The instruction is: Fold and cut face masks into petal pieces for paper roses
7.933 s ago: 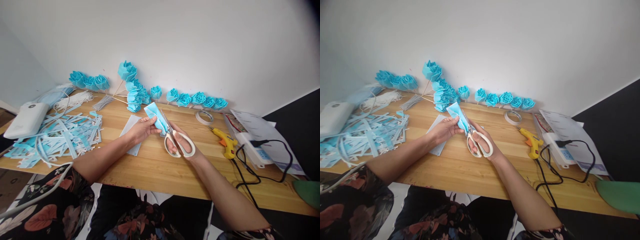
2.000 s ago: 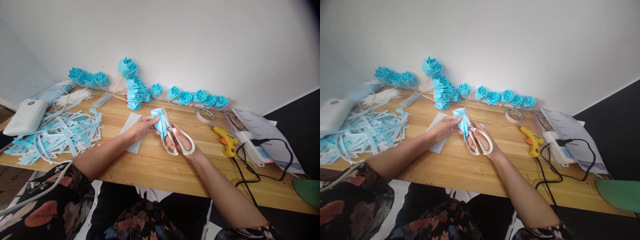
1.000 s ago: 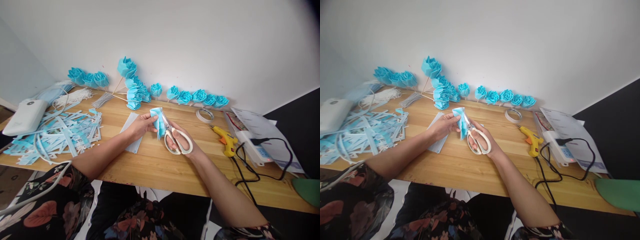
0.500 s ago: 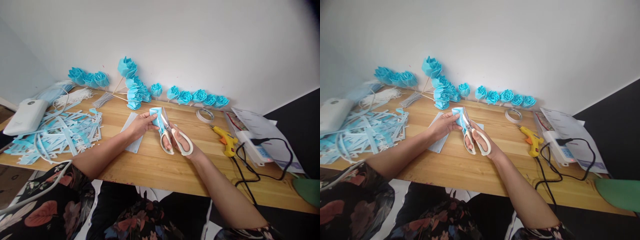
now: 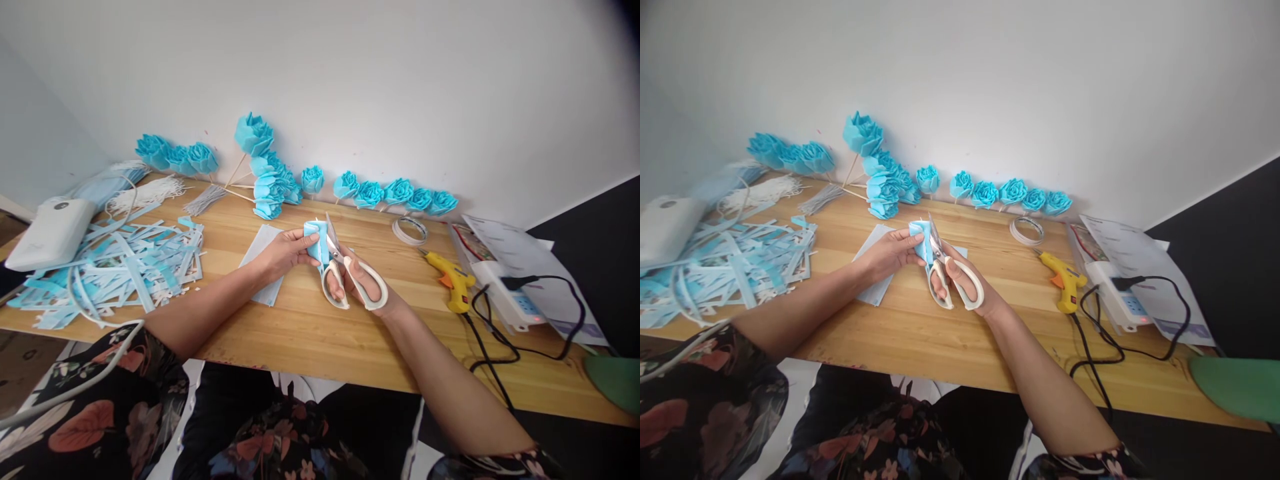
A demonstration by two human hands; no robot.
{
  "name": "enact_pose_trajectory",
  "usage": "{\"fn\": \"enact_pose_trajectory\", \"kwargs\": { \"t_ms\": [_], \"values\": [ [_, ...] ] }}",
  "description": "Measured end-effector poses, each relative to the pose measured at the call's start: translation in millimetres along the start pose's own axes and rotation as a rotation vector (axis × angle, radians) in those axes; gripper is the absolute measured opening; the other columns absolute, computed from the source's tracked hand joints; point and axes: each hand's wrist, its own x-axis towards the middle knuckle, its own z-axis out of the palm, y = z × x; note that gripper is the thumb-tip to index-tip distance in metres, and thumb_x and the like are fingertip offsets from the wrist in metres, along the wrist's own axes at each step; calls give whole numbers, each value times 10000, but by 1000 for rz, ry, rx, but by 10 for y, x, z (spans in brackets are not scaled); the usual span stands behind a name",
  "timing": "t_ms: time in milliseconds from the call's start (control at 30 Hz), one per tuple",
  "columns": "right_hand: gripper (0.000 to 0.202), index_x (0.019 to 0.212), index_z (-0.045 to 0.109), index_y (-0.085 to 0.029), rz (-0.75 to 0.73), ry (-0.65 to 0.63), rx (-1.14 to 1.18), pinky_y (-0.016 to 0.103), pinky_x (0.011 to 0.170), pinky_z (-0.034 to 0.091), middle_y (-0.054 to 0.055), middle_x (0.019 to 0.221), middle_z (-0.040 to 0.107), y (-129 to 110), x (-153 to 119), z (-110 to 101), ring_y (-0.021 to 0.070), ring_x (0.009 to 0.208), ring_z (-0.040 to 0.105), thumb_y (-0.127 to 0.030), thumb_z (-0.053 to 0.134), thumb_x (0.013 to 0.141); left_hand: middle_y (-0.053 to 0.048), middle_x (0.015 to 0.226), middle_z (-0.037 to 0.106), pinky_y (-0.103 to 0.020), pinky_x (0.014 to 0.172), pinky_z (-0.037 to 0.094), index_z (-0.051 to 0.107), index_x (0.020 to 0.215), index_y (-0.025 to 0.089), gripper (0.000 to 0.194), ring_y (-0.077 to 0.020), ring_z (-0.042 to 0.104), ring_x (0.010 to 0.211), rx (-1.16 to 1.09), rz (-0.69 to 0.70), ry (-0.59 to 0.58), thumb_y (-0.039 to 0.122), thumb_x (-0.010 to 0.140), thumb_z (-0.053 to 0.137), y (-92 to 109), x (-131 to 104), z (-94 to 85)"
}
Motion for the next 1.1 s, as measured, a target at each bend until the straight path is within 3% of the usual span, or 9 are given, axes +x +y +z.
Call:
{"fn": "enact_pose_trajectory", "kwargs": {
  "t_ms": [300,633,1100],
  "values": [
    [605,1366,413,-212,-16,20,6,259,490,433,-15,676,559,22,4,-12,121,509,454,-628,449,928,-64,781,725,-256,619,592,710,926,90,299,-136,678,675,-11,-2,34,329,763,785,14,15,-24],
    [595,1357,417,-206,-14,36,8,256,473,424,-11,672,558,19,4,-12,131,521,470,-619,453,930,-81,827,728,-255,649,589,730,879,91,337,-129,659,708,34,-5,-53,387,732,799,-9,-18,31],
    [603,1343,432,-204,-33,107,12,251,452,417,-25,633,554,19,13,17,129,496,467,-624,485,914,-67,798,706,-264,673,593,732,861,84,356,-127,656,713,9,-39,-44,388,702,826,-13,-21,38]
  ]
}}
